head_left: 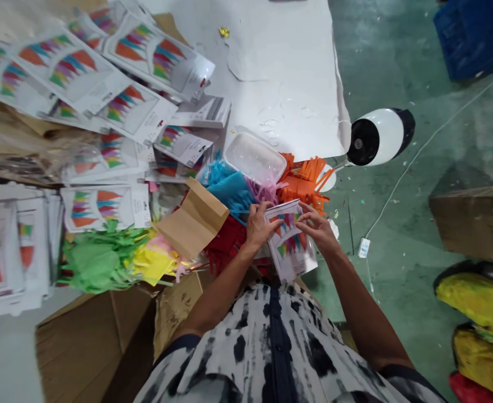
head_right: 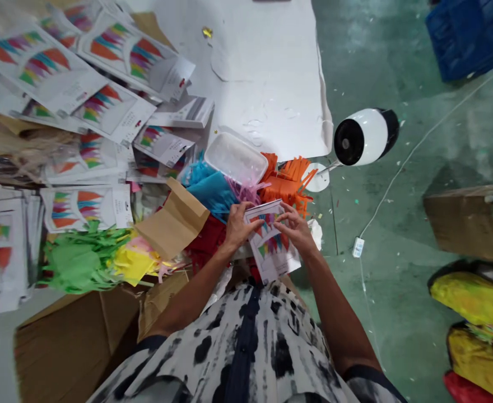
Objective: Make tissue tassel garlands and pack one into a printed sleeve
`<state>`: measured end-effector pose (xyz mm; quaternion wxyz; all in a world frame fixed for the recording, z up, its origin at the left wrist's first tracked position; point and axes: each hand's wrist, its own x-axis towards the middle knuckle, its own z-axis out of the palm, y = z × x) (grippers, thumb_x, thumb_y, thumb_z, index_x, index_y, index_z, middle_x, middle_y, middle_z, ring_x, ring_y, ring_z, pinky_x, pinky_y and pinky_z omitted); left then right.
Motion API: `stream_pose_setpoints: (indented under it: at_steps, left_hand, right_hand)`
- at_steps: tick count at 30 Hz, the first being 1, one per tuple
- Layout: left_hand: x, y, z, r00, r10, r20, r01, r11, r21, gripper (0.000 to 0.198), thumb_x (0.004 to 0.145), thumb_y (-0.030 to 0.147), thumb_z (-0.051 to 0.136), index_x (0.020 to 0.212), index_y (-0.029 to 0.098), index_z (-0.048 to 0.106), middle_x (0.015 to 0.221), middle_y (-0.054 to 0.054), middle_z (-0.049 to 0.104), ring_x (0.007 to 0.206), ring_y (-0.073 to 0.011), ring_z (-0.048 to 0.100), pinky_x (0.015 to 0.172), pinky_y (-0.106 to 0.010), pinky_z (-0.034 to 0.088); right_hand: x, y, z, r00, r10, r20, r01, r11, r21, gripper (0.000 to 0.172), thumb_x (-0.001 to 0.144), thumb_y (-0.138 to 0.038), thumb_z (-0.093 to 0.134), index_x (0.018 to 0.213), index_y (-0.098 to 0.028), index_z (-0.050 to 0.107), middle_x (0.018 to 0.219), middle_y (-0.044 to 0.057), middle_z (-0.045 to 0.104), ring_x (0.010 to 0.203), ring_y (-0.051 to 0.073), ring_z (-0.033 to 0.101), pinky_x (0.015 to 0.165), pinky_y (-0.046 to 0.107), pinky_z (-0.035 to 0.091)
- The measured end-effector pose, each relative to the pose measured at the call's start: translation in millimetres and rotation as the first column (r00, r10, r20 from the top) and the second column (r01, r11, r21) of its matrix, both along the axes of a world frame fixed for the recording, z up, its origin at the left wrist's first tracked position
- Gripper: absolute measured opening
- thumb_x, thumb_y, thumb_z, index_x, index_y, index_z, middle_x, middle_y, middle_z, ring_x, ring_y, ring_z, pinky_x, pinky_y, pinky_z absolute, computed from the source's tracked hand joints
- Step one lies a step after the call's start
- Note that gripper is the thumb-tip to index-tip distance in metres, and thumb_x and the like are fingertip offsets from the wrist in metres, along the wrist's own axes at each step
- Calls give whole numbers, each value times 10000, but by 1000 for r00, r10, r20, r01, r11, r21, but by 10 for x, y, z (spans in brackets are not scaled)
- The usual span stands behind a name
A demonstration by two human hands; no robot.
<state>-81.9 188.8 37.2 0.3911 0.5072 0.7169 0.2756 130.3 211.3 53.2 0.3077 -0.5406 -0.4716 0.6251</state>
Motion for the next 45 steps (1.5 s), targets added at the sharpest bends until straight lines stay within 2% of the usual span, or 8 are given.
stream_pose_setpoints:
  at_steps: [5, 12, 18, 26, 30, 34, 39, 45]
  left_hand:
    - [-161, 99, 249, 946, -54, 319, 18, 993, 115, 432, 761, 142, 846, 1174, 242, 771, 1147, -62, 648, 1111, -212, 652, 1012, -336, 529]
    - [-514, 152, 1037, 717, -2, 698, 83, 993, -82, 504, 676, 312, 918, 1149, 202, 780, 986, -31, 769, 828, -178, 701, 753, -284, 555]
    - [-508, -50, 1495, 813, -21, 581, 127, 982, -142, 410, 646, 365, 933, 983, 174, 798, 767, -3, 712, 660, -135, 614, 602, -225, 451]
    - [-419, -185, 1712, 907, -47, 418, -22, 987, 160, 395, 704, 411, 934, 1036, 223, 831, 948, -39, 704, 831, -160, 654, 702, -246, 508]
    - [-408, -213, 1785, 917, -49, 396, -40, 976, 212, 348, 734, 393, 921, 1050, 261, 857, 1010, -69, 709, 913, -189, 681, 738, -273, 548]
    - [-448, -155, 1919, 903, -106, 416, 14, 976, 217, 314, 773, 384, 895, 1057, 257, 855, 1046, -79, 744, 954, -211, 714, 811, -310, 589]
    - [-488, -49, 2059, 854, -249, 456, 153, 960, 236, 377, 738, 344, 922, 1089, 232, 844, 1058, -83, 785, 980, -240, 740, 857, -343, 595]
    - [-426, 23, 2010, 891, -199, 409, 83, 955, 284, 332, 746, 344, 917, 1043, 212, 848, 1059, -90, 795, 997, -245, 745, 916, -365, 592]
  right_hand:
    - [53, -104, 258, 993, -24, -114, 23, 1000, -8, 235, 807, -422, 858, 812, -249, 699, 1567, 54, 557, 1487, 278, 475, 1194, 512, 418]
    - [-39, 36, 1018, 977, 18, -214, 26, 979, 202, 158, 864, -357, 819, 848, -273, 686, 1526, 31, 598, 1504, 286, 463, 1247, 552, 376]
    - [-382, 43, 1256, 983, 104, -151, -62, 964, 260, 179, 947, -421, 716, 950, -262, 633, 1414, 85, 652, 1254, 274, 678, 1062, 481, 571]
    - [-417, 161, 1556, 964, 190, -184, -127, 943, 306, 162, 929, -410, 739, 904, -264, 674, 1356, 69, 655, 1148, 263, 699, 986, 451, 589]
    - [-289, 250, 1783, 949, 309, -56, -253, 859, 445, 188, 888, -436, 791, 829, -275, 713, 966, 51, 723, 1135, 290, 663, 1066, 491, 524]
    - [-283, 215, 1940, 909, 384, 159, -411, 774, 482, 145, 888, -413, 799, 873, -284, 735, 979, 53, 721, 1132, 293, 639, 1006, 453, 517]
    - [-378, 228, 1957, 897, 326, 298, -441, 683, 582, 75, 970, -361, 692, 939, -292, 689, 963, 47, 702, 1053, 263, 642, 968, 429, 513]
    - [-390, 313, 1891, 908, 272, 318, -416, 668, 617, 44, 975, -323, 671, 969, -286, 648, 997, 45, 686, 1020, 254, 650, 1006, 440, 497]
